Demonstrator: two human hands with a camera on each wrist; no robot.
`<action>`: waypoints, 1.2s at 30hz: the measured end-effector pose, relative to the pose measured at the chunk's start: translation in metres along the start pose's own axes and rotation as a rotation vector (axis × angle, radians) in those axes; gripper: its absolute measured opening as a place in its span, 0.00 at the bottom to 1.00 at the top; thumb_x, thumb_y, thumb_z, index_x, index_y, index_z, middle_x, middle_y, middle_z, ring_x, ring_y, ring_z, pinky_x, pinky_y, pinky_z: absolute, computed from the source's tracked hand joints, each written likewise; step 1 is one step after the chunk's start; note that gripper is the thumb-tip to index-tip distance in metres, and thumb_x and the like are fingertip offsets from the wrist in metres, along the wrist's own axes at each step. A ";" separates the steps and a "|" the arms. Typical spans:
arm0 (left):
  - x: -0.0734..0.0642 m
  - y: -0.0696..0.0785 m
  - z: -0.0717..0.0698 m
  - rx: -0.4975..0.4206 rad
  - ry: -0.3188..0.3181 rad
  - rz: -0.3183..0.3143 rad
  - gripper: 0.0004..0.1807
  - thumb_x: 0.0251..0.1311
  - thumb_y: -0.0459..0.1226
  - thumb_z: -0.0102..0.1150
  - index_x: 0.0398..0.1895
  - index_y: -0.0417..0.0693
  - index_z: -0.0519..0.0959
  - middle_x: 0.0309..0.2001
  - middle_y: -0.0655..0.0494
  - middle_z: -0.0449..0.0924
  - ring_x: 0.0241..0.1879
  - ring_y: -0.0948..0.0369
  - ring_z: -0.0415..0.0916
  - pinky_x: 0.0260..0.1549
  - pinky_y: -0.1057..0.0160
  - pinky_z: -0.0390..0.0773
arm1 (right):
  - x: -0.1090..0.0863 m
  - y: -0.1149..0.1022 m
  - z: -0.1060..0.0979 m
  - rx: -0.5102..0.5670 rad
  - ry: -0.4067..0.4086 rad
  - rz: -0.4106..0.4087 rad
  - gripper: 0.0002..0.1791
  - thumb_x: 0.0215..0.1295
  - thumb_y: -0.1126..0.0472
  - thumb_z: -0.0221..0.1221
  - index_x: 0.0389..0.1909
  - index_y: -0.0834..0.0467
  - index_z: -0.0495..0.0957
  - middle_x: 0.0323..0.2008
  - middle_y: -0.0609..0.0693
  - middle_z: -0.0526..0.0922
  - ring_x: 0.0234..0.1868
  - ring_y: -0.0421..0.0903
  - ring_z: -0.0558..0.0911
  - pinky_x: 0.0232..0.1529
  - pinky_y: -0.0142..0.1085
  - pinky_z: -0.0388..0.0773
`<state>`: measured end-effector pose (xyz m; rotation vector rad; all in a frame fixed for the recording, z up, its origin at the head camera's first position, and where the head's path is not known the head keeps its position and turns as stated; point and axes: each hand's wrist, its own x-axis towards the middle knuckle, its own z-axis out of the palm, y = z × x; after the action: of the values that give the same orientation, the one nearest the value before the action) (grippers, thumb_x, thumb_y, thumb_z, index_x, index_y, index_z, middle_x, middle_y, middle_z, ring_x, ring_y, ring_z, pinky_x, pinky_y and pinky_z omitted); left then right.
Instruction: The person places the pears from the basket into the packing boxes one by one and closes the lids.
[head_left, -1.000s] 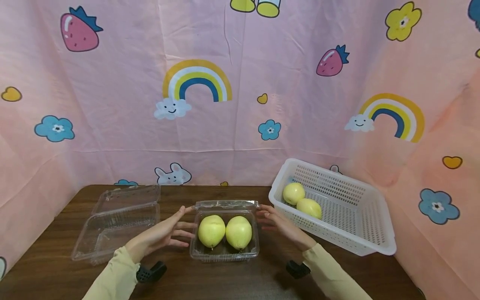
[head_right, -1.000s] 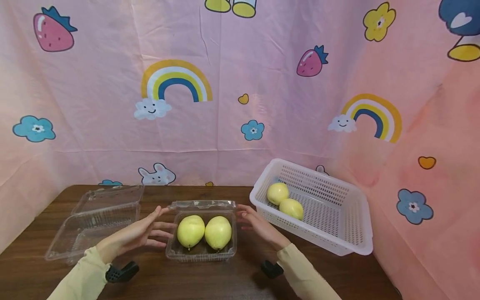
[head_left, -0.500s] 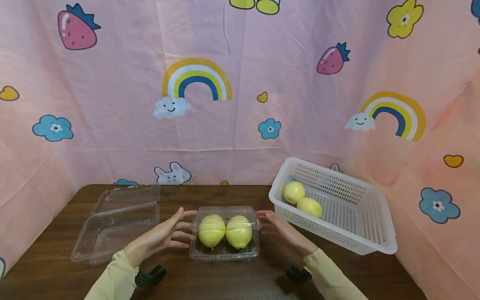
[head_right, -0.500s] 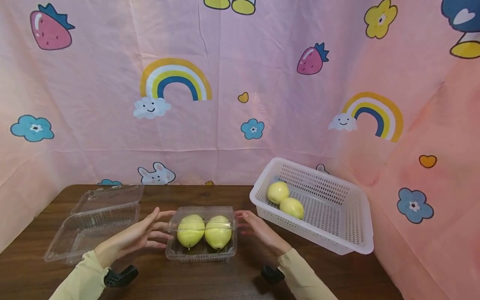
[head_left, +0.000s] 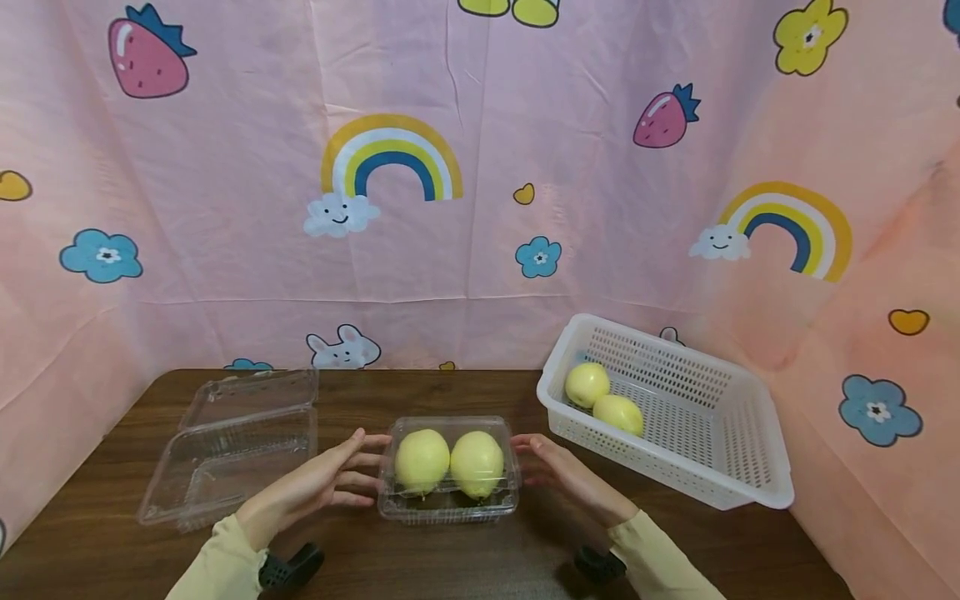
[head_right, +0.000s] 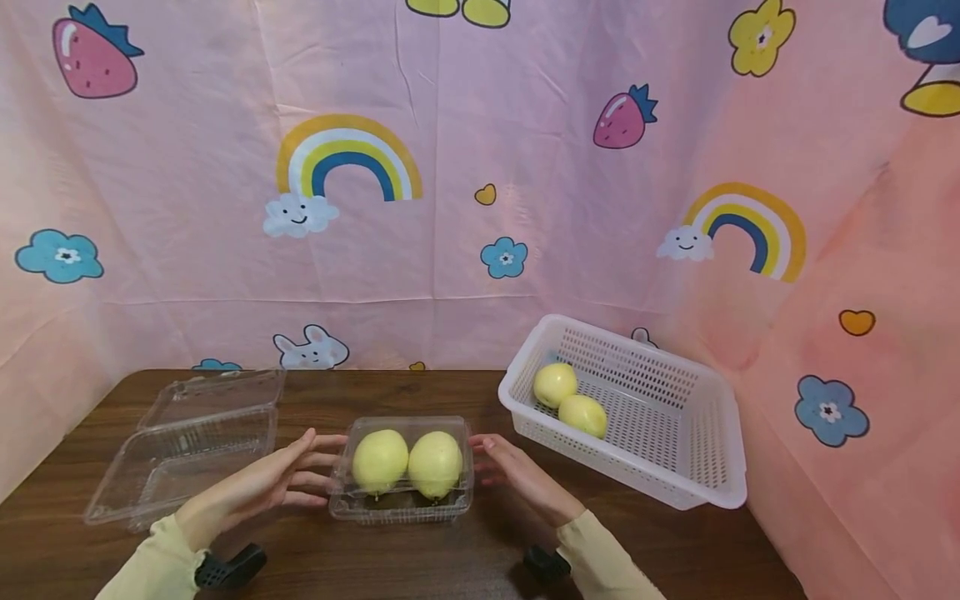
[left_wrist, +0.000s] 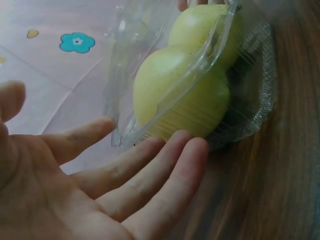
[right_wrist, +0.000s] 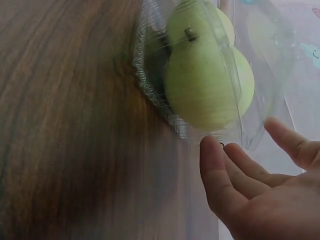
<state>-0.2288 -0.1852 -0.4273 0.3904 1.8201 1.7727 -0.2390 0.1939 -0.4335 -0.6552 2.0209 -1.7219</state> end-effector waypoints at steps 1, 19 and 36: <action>0.000 0.000 0.000 0.005 -0.001 0.000 0.39 0.74 0.58 0.26 0.75 0.37 0.47 0.69 0.29 0.53 0.56 0.46 0.71 0.51 0.47 0.74 | -0.001 0.000 0.000 0.003 0.002 0.002 0.30 0.80 0.51 0.32 0.67 0.73 0.58 0.65 0.69 0.63 0.63 0.65 0.67 0.58 0.55 0.67; -0.008 -0.011 0.007 0.062 0.000 0.026 0.32 0.75 0.43 0.44 0.75 0.38 0.49 0.61 0.36 0.66 0.54 0.49 0.73 0.49 0.50 0.76 | -0.011 0.003 0.009 -0.086 0.011 0.032 0.27 0.78 0.55 0.41 0.68 0.69 0.58 0.47 0.57 0.74 0.46 0.55 0.76 0.48 0.47 0.75; -0.007 -0.028 0.020 -0.014 0.035 0.116 0.41 0.66 0.32 0.55 0.76 0.41 0.45 0.45 0.44 0.70 0.45 0.53 0.74 0.46 0.50 0.77 | -0.013 0.013 0.023 0.013 -0.017 -0.007 0.36 0.68 0.71 0.51 0.72 0.64 0.46 0.32 0.55 0.80 0.34 0.47 0.81 0.38 0.41 0.79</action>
<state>-0.2072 -0.1749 -0.4525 0.4703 1.8413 1.8805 -0.2157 0.1849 -0.4498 -0.6707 1.9972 -1.7257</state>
